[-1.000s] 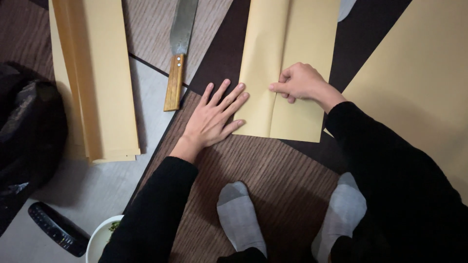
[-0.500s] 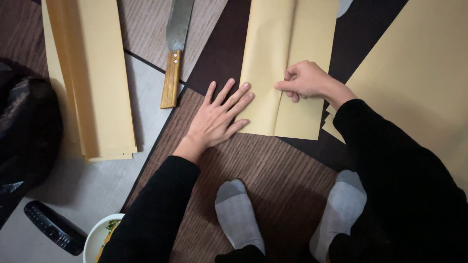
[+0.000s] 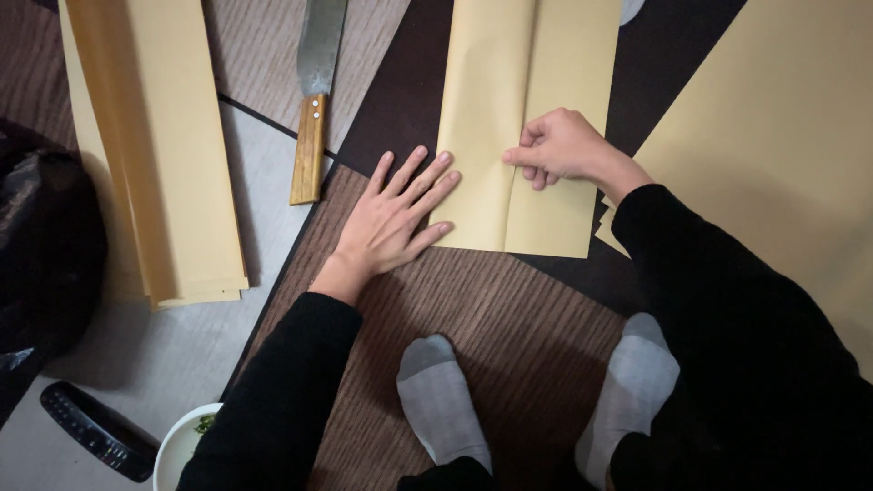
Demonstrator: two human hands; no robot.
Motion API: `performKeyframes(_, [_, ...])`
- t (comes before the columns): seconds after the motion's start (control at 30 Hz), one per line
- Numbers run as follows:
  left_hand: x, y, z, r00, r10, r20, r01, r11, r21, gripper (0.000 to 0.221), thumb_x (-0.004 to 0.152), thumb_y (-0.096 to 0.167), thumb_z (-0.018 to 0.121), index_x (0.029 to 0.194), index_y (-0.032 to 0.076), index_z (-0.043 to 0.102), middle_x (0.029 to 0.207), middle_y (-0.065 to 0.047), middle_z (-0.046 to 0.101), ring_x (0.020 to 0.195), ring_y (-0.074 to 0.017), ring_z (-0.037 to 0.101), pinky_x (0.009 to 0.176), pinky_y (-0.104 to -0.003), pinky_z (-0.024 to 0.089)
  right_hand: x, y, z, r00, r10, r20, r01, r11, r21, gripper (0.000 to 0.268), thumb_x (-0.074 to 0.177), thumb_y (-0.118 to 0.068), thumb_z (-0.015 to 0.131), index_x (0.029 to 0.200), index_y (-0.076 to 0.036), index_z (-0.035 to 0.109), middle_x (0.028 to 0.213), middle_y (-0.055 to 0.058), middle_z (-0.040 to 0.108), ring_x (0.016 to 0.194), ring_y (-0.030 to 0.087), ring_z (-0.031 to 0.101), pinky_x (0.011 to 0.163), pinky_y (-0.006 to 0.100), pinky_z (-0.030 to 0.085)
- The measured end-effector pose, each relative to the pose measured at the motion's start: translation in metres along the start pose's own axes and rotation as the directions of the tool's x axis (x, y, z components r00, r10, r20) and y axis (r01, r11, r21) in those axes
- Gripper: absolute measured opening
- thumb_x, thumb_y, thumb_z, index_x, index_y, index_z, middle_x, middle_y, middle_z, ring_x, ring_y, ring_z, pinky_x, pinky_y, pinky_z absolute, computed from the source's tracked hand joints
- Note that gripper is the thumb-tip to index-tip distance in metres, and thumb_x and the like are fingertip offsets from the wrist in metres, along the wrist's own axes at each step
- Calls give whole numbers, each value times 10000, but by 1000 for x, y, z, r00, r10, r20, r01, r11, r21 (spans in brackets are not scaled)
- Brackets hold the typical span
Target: Cutting large sheets of paper into strips by folding and using a knife
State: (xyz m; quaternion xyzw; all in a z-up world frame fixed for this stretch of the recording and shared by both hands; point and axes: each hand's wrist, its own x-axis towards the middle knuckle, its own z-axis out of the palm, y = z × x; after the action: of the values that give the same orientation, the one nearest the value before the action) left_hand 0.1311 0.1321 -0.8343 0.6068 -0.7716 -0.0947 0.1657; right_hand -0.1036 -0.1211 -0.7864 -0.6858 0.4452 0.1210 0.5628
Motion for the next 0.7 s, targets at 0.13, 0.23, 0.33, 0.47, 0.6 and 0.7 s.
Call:
performKeyframes(0.13, [0,-1,0,1000,3,2,-3,1000,1,760,1188,656,450,1836,271,357,1916,-42,290,1769,-333,213,1391,-638,90,-2,-4,-1,1000,9,-3,-9,1000,-5,219,965,-124,826,953,81,750,743,202,788,589,256,798,525,311,660])
performKeyframes(0.23, [0,0,-1,1000,-3,11,3,1000,13,754,1190,650,446,1839,278,351,1920,-30,278,1770,-320,212,1397,-626,88,0,0,0,1000,3,4,-3,1000,8,223,962,-125,833,953,84,757,747,217,791,587,257,798,534,307,668])
performKeyframes(0.33, [0,1,0,1000,3,4,-3,1000,27,742,1194,650,439,1829,272,372,1919,-36,287,1773,-317,209,1395,-616,72,3,6,0,1000,-5,8,5,1000,19,251,969,-143,849,966,88,751,761,227,792,593,256,794,541,310,666])
performKeyframes(0.47, [0,1,0,1000,6,-1,-6,1000,23,744,1193,650,446,1831,273,369,1917,-40,289,1772,-321,209,1394,-623,72,1,4,0,1000,-1,2,0,1000,20,248,966,-145,846,969,84,752,761,229,794,597,257,800,551,315,671])
performKeyframes(0.6, [0,2,-2,1000,-4,6,4,1000,15,748,1190,651,445,1830,272,369,1915,-40,294,1770,-324,220,1394,-627,98,2,5,2,1000,7,-9,-7,1000,21,260,964,-166,852,976,76,756,764,223,795,597,257,800,559,318,671])
performKeyframes(0.7, [1,5,-5,1000,-21,4,21,1000,-1,765,1184,659,448,1837,274,352,1918,-36,287,1769,-322,230,1394,-623,109,5,8,5,1000,8,-22,-7,1000,24,283,961,-206,867,958,56,759,753,201,795,596,249,801,569,320,675])
